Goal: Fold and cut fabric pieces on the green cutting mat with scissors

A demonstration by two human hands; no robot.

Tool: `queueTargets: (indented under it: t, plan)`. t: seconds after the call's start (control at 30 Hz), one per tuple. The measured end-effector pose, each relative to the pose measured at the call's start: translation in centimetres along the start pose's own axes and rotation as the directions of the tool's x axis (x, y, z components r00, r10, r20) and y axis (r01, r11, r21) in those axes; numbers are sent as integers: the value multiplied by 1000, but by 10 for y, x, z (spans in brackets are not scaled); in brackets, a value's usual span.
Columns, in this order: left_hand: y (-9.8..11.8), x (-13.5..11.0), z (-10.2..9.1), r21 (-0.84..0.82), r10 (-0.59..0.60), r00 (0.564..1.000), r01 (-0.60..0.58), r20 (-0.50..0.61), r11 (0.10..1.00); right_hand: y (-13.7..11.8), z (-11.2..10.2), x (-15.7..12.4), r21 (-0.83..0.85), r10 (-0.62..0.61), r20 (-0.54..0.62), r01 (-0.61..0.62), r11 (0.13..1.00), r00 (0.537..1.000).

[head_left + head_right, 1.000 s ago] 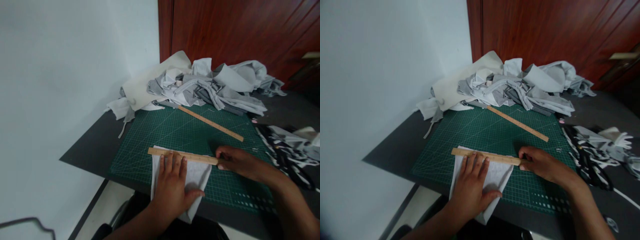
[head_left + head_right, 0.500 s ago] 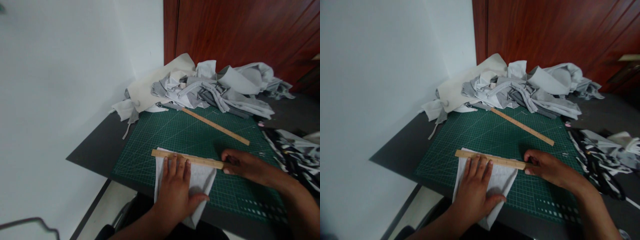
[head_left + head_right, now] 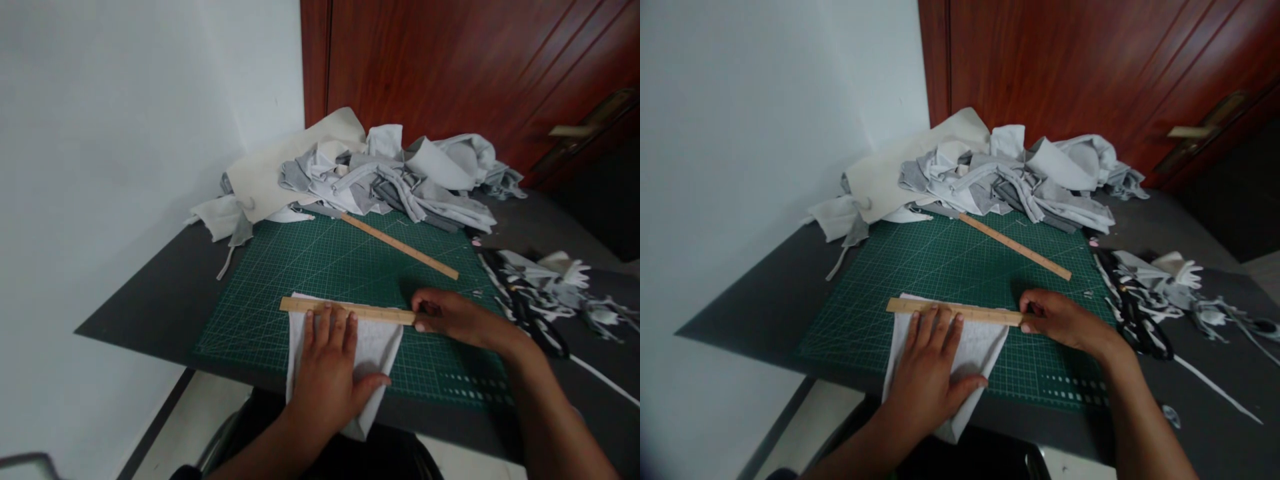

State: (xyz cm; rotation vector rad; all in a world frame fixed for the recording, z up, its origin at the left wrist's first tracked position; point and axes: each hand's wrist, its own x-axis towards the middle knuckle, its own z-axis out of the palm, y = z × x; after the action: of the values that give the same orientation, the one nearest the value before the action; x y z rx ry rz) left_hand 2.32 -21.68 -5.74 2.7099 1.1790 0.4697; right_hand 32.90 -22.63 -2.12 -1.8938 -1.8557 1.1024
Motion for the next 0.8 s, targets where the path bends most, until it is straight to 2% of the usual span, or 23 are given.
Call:
queueTargets:
  t: [0.8]
  plan:
    - [1,1,-1,18,15,1000,-15,-18,1000,-3,0,0,1,-18,13,18,1000,1000]
